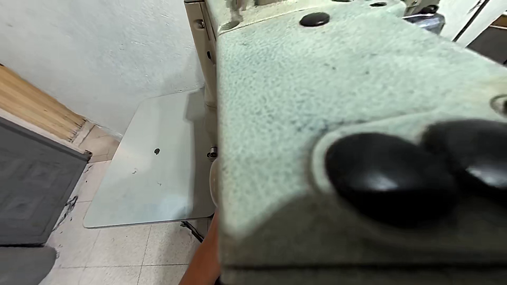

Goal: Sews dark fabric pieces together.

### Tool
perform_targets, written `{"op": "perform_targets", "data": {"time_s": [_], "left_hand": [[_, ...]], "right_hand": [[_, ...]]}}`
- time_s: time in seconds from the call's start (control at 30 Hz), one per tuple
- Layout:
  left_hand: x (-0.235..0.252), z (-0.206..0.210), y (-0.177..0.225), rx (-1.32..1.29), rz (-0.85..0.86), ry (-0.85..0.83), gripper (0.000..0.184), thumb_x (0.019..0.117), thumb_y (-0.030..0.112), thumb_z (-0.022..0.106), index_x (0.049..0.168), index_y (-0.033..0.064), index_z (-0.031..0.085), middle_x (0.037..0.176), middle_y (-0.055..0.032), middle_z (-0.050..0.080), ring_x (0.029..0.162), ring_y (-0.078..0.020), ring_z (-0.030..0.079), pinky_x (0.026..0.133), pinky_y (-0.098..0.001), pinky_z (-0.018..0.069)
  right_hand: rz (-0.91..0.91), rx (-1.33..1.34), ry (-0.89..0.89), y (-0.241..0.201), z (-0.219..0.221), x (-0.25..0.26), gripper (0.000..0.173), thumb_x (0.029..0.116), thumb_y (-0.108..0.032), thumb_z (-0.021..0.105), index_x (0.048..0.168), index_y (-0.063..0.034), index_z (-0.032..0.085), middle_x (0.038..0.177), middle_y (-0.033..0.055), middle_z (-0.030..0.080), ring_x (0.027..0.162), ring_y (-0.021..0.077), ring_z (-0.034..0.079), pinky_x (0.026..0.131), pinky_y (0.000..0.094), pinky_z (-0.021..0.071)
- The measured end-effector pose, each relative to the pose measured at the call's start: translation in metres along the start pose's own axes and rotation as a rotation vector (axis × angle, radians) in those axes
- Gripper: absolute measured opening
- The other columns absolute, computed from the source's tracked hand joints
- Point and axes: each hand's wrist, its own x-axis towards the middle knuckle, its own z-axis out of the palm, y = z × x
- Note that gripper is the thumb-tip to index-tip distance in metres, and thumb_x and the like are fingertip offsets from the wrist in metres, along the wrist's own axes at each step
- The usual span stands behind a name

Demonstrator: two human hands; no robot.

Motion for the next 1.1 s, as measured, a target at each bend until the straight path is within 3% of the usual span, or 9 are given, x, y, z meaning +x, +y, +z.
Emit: {"op": "perform_targets", "data": {"time_s": [0.17,0.3,0.43,0.53,0.67,0.73,0.8,0.93,1.1], "left_hand": [[0.06,0.095,-0.118,-0.024,0.429,0.47,0.026,0.0978,0.01,0.058,0.11,-0.0086,0.071,0.109,-0.0271,0.071,0.108,-0.0391,0.068,0.099,-0.0527,0.0507],[0.062,0.101,-0.118,-0.107,0.494,0.549,0.026,0.0981,0.009,0.056,0.11,-0.0079,0.072,0.109,-0.0249,0.072,0.11,-0.0356,0.069,0.099,-0.0517,0.0507],[0.062,0.111,-0.135,-0.196,0.51,0.81,0.028,0.0947,0.02,0.058,0.1,-0.0015,0.075,0.101,-0.0182,0.072,0.103,-0.0254,0.069,0.095,-0.0428,0.0528],[0.05,0.124,-0.151,-0.48,0.371,0.862,0.059,0.0979,0.03,0.06,0.132,-0.0174,0.052,0.13,-0.0316,0.056,0.119,-0.0232,0.061,0.098,-0.0343,0.0543],[0.023,0.15,-0.139,-1.116,0.227,0.547,0.061,0.1032,0.017,0.048,0.15,-0.0084,0.018,0.12,-0.0114,0.058,0.098,-0.0144,0.069,0.084,-0.0374,0.0608],[0.02,0.163,-0.125,-1.27,0.249,0.363,0.054,0.1032,0.02,0.048,0.144,-0.0049,0.024,0.113,-0.0031,0.063,0.099,-0.0095,0.068,0.09,-0.0351,0.0585],[0.026,0.17,-0.105,-1.359,0.231,0.344,0.046,0.1049,0.014,0.047,0.143,-0.008,0.034,0.121,-0.0087,0.063,0.11,-0.0087,0.065,0.099,-0.0318,0.0548],[0.042,0.167,-0.088,-1.446,0.114,0.523,0.024,0.1067,0.008,0.043,0.12,-0.0053,0.058,0.098,-0.0092,0.073,0.091,-0.0123,0.072,0.086,-0.0318,0.0613],[0.051,0.134,-0.191,-1.307,0.025,0.739,0.024,0.1075,0.016,0.045,0.113,-0.0008,0.062,0.085,-0.0044,0.075,0.075,-0.0119,0.074,0.07,-0.0333,0.0642]], "right_hand": [[-0.049,-0.224,-0.048,0.038,-0.032,-0.081,0.026,0.105,-0.01,0.05,0.128,-0.0124,0.062,0.103,0.0152,0.065,0.097,0.0295,0.064,0.085,0.0366,0.0518],[-0.052,-0.322,0.074,0.073,-0.017,-0.075,0.036,0.1042,-0.009,0.044,0.134,-0.0184,0.063,0.105,0.0161,0.065,0.099,0.0311,0.064,0.085,0.0391,0.0522],[-0.163,-0.355,0.173,0.1,-0.006,-0.052,0.032,0.1039,-0.008,0.042,0.127,-0.005,0.063,0.093,0.0161,0.063,0.083,0.0309,0.063,0.072,0.0405,0.0514],[-0.134,-0.338,0.158,0.12,-0.003,-0.046,0.03,0.0983,-0.005,0.046,0.112,0.0014,0.072,0.093,0.0197,0.065,0.083,0.0364,0.064,0.073,0.0467,0.0515],[-0.042,-0.252,0.127,0.132,0.002,-0.037,0.031,0.0953,0.0,0.048,0.112,0.0041,0.074,0.099,0.0226,0.068,0.087,0.0393,0.067,0.073,0.0494,0.0555],[-0.003,-0.211,0.163,0.127,0.006,-0.031,0.029,0.0955,0.0,0.049,0.107,0.0054,0.075,0.094,0.0225,0.07,0.082,0.0375,0.07,0.07,0.0478,0.0569],[0.047,-0.193,0.219,0.121,0.009,-0.023,0.027,0.0962,-0.003,0.05,0.102,0.0052,0.075,0.091,0.0228,0.072,0.08,0.0376,0.072,0.067,0.0475,0.0571],[0.214,-0.063,0.28,0.102,0.009,-0.016,0.024,0.0892,-0.002,0.054,0.099,0.0056,0.075,0.087,0.0216,0.073,0.072,0.035,0.072,0.061,0.0512,0.0542],[0.214,0.372,0.232,0.017,0.037,-0.009,0.022,0.099,-0.02,0.058,0.102,-0.0108,0.078,0.094,-0.0005,0.077,0.086,0.0046,0.072,0.077,0.025,0.061]]}}
